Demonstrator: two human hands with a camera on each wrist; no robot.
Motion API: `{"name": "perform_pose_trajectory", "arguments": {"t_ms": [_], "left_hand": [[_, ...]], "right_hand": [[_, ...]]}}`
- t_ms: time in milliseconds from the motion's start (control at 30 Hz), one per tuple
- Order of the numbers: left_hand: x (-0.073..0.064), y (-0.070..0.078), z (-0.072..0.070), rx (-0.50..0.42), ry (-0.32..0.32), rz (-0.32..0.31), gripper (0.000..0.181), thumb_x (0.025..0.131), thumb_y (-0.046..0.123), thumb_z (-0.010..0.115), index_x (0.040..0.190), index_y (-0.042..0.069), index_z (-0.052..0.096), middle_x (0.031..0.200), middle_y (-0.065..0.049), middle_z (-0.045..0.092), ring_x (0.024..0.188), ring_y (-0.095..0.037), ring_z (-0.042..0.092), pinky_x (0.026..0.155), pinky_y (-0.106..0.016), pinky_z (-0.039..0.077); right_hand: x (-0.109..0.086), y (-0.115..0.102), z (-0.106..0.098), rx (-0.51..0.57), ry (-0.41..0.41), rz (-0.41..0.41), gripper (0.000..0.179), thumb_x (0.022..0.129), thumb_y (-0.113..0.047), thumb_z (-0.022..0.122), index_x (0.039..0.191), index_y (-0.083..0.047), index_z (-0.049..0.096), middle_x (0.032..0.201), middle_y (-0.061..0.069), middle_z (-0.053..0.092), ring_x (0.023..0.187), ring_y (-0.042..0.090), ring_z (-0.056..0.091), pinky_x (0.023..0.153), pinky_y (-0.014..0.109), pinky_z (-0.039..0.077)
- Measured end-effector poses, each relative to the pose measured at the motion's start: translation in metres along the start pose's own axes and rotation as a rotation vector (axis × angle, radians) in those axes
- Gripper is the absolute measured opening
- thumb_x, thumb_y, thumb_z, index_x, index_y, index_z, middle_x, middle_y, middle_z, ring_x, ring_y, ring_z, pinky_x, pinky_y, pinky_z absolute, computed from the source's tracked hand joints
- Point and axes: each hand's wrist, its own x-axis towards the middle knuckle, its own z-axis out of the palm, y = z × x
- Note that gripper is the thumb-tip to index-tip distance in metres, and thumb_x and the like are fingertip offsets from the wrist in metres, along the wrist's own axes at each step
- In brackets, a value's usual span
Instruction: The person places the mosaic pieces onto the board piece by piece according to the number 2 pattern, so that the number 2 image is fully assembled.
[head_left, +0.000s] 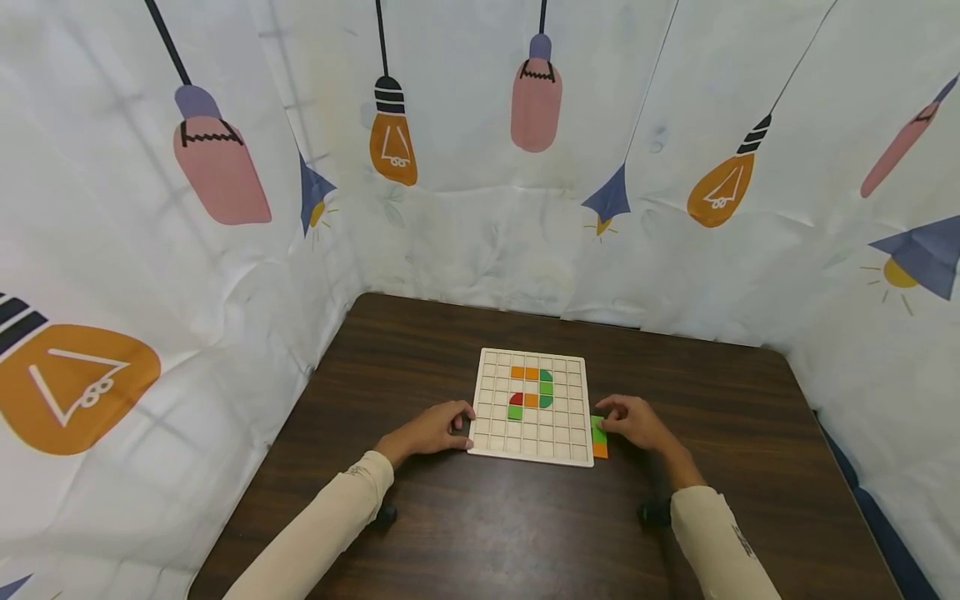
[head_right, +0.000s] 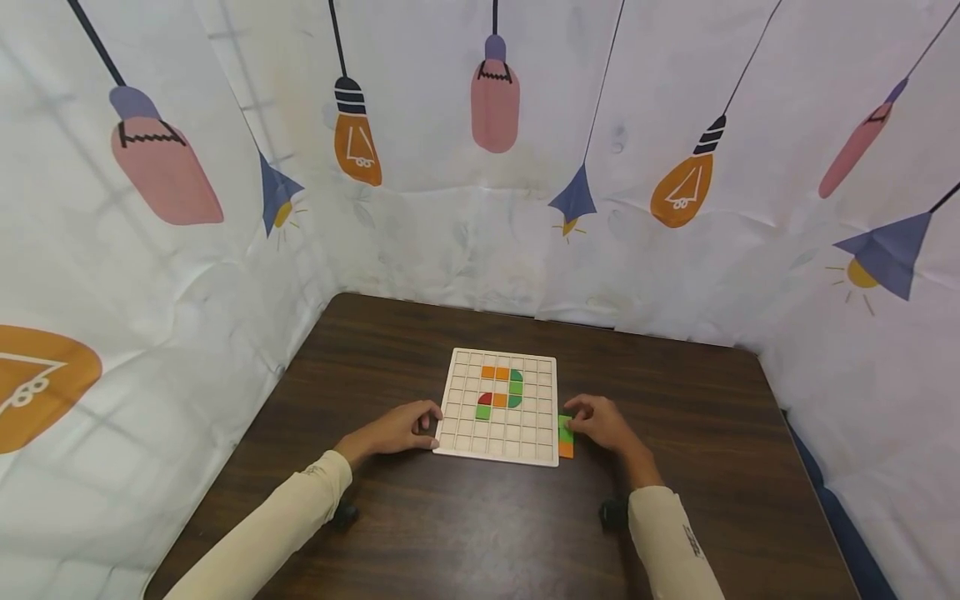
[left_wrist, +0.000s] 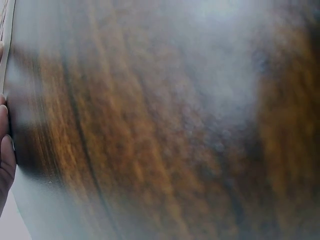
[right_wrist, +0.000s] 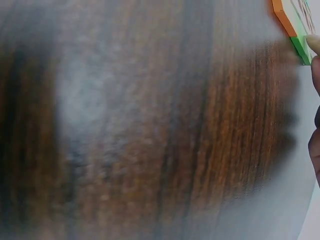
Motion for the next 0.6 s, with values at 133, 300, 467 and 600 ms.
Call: {"name": "perform_pose_trajectory", "arguments": {"t_ms": [133, 300, 467, 600], "left_hand": [[-0.0005, 0.0003, -0.0004, 0.002, -0.003, -0.003, 0.041, 0.09, 0.03, 0.077, 0.123, 0.014, 0.059, 0.097, 0.0, 0.054, 0.081, -0.013, 0.051, 0.075, -0.031, 0.042], [-0.0005, -0.0003, 0.0, 0.002, -0.005, 0.0, 0.041, 0.09, 0.03, 0.077, 0.123, 0.014, 0.058, 0.097, 0.0, 0.054, 0.08, -0.012, 0.05, 0.075, -0.031, 0.042], [-0.0005, -0.0009, 0.0005, 0.001, -0.004, -0.001, 0.041, 0.09, 0.031, 0.077, 0.123, 0.014, 0.058, 0.097, 0.0, 0.054, 0.08, -0.012, 0.05, 0.075, -0.031, 0.042], [-0.0001, -0.0022, 0.0015, 0.005, 0.0, -0.001, 0.041, 0.09, 0.031, 0.077, 0.123, 0.015, 0.059, 0.097, 0.0, 0.054, 0.08, -0.012, 0.05, 0.075, -0.031, 0.043]], "right_hand": [[0.0027, -0.0008, 0.0002, -0.011, 0.023, 0.032, 0.028, 0.09, -0.014, 0.075, 0.115, -0.004, 0.07, 0.076, 0.0, 0.065, 0.065, 0.012, 0.053, 0.061, 0.025, 0.042], [0.0048, 0.0017, 0.0015, -0.009, 0.048, 0.056, 0.032, 0.091, -0.02, 0.075, 0.117, -0.003, 0.068, 0.077, 0.001, 0.065, 0.065, 0.012, 0.052, 0.059, 0.025, 0.041], [0.005, 0.0033, 0.0036, -0.03, 0.062, 0.093, 0.032, 0.091, -0.021, 0.076, 0.116, -0.004, 0.068, 0.076, 0.001, 0.065, 0.065, 0.013, 0.052, 0.059, 0.026, 0.041], [0.0061, 0.0026, 0.0063, -0.05, 0.096, 0.104, 0.026, 0.093, -0.02, 0.072, 0.115, -0.005, 0.07, 0.077, 0.002, 0.064, 0.065, 0.015, 0.052, 0.059, 0.027, 0.041]]}}
